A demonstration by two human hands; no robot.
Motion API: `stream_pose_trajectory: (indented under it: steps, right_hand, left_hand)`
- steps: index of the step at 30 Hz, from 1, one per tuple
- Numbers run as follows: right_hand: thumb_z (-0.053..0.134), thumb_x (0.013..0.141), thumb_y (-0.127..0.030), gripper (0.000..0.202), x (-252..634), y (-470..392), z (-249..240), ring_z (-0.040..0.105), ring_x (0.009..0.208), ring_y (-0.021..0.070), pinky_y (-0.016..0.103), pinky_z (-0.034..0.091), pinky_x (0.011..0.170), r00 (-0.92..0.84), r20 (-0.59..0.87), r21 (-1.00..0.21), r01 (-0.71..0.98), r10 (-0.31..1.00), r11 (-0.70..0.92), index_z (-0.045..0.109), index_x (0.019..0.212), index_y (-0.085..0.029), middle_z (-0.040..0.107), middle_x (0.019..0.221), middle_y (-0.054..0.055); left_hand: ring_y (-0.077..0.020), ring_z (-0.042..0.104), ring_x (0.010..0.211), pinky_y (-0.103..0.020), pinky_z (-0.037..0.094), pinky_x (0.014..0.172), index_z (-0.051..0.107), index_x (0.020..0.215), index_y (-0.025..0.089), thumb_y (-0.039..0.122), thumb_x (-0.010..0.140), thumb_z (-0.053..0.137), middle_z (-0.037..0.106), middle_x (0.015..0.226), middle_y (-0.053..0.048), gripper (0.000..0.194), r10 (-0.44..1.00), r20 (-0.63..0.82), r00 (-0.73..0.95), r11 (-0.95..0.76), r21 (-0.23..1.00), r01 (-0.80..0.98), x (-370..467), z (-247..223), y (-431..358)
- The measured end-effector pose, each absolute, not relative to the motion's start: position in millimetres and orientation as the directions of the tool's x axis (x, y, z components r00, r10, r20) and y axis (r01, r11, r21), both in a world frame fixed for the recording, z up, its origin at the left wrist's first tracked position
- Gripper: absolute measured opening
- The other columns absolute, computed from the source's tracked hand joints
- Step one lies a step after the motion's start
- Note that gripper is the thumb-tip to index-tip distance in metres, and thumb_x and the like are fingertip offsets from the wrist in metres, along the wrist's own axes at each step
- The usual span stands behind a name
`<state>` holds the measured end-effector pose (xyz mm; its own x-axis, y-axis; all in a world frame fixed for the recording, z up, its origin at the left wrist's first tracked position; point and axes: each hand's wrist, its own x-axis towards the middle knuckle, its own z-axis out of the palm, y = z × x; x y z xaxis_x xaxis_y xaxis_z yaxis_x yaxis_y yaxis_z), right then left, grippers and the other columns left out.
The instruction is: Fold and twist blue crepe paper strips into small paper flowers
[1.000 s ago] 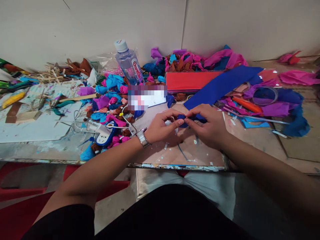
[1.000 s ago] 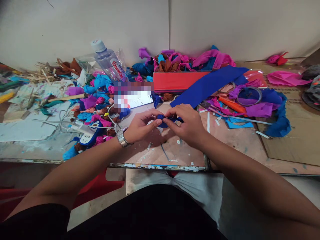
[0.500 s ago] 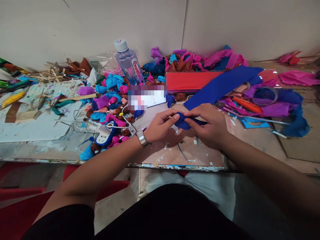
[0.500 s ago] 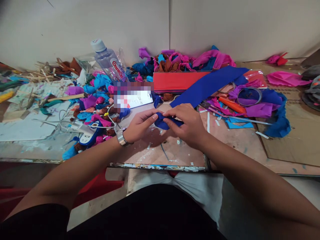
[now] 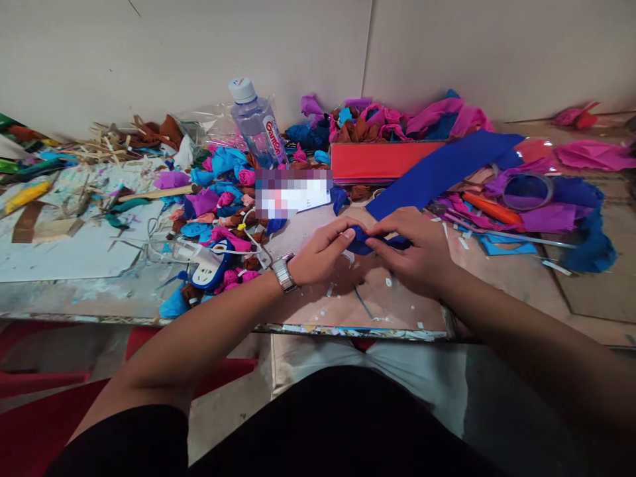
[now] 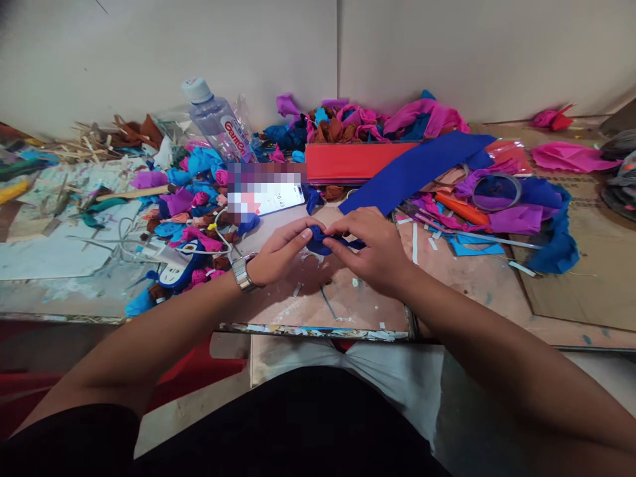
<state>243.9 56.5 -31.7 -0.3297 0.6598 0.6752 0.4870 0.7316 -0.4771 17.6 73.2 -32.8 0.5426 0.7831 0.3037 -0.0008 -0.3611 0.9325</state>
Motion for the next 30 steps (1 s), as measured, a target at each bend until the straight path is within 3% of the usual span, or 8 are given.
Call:
stream_pose_trajectory:
  steps: [6,11,15,23,28,30]
  right_hand:
    - [0.079,0.095,-0.041,0.017,242.8,54.6,-29.0,0.072,0.083,0.0231,0.044,0.05,0.087,-0.346,0.664,-0.484,0.476,0.663,0.734,0.074,0.104,-0.029,0.078,0.09,0.001]
    - [0.076,0.097,-0.035,0.026,241.4,53.0,-25.5,0.071,0.09,0.0235,0.041,0.051,0.085,-0.396,0.637,-0.463,0.489,0.661,0.739,0.072,0.122,-0.028,0.075,0.095,0.003]
    - [0.073,0.098,-0.031,0.019,241.7,53.7,-26.4,0.072,0.094,0.0241,0.041,0.052,0.084,-0.404,0.66,-0.447,0.467,0.633,0.763,0.074,0.117,-0.028,0.076,0.1,0.004]
    - [0.072,0.099,-0.033,0.013,241.0,54.5,-26.1,0.072,0.092,0.0235,0.04,0.051,0.082,-0.374,0.675,-0.43,0.502,0.637,0.75,0.074,0.112,-0.028,0.075,0.098,0.004]
    - [0.078,0.095,-0.038,0.027,242.6,53.1,-25.2,0.071,0.089,0.0236,0.041,0.051,0.084,-0.375,0.649,-0.452,0.51,0.662,0.732,0.071,0.12,-0.029,0.076,0.097,0.003]
    - [0.078,0.095,-0.035,0.022,243.7,53.6,-25.7,0.071,0.087,0.0237,0.042,0.05,0.084,-0.367,0.651,-0.447,0.522,0.665,0.726,0.071,0.115,-0.027,0.077,0.098,0.003]
  left_hand:
    - [-0.024,0.067,0.106,-0.037,0.051,0.098,0.071,0.116,0.019,0.064,0.105,0.05,0.074,0.112,-0.011,0.051,0.773,0.304,0.557,-0.395,0.917,0.047,17.8,-35.1,71.1]
    - [-0.0242,0.066,0.116,-0.039,0.049,0.105,0.07,0.123,0.02,0.056,0.11,0.045,0.072,0.123,-0.012,0.046,0.709,0.351,0.612,-0.48,0.875,0.055,17.3,-38.4,71.9]
    - [-0.0219,0.067,0.105,-0.037,0.052,0.096,0.07,0.126,0.019,0.054,0.109,0.047,0.072,0.116,-0.011,0.045,0.698,0.346,0.627,-0.503,0.86,0.087,17.2,-37.6,72.3]
    - [-0.0196,0.068,0.105,-0.032,0.054,0.092,0.07,0.12,0.018,0.052,0.101,0.066,0.074,0.118,-0.011,0.039,0.798,0.294,0.527,-0.374,0.926,0.05,19.5,-39.1,72.8]
    - [-0.0205,0.07,0.105,-0.033,0.055,0.094,0.072,0.119,0.017,0.054,0.102,0.064,0.077,0.117,-0.01,0.041,0.825,0.257,0.503,-0.281,0.959,-0.029,19.6,-39.4,75.9]
    - [-0.0208,0.07,0.104,-0.035,0.054,0.095,0.073,0.117,0.018,0.055,0.102,0.064,0.077,0.114,-0.009,0.041,0.833,0.268,0.484,-0.294,0.956,-0.024,18.9,-39.0,77.0]
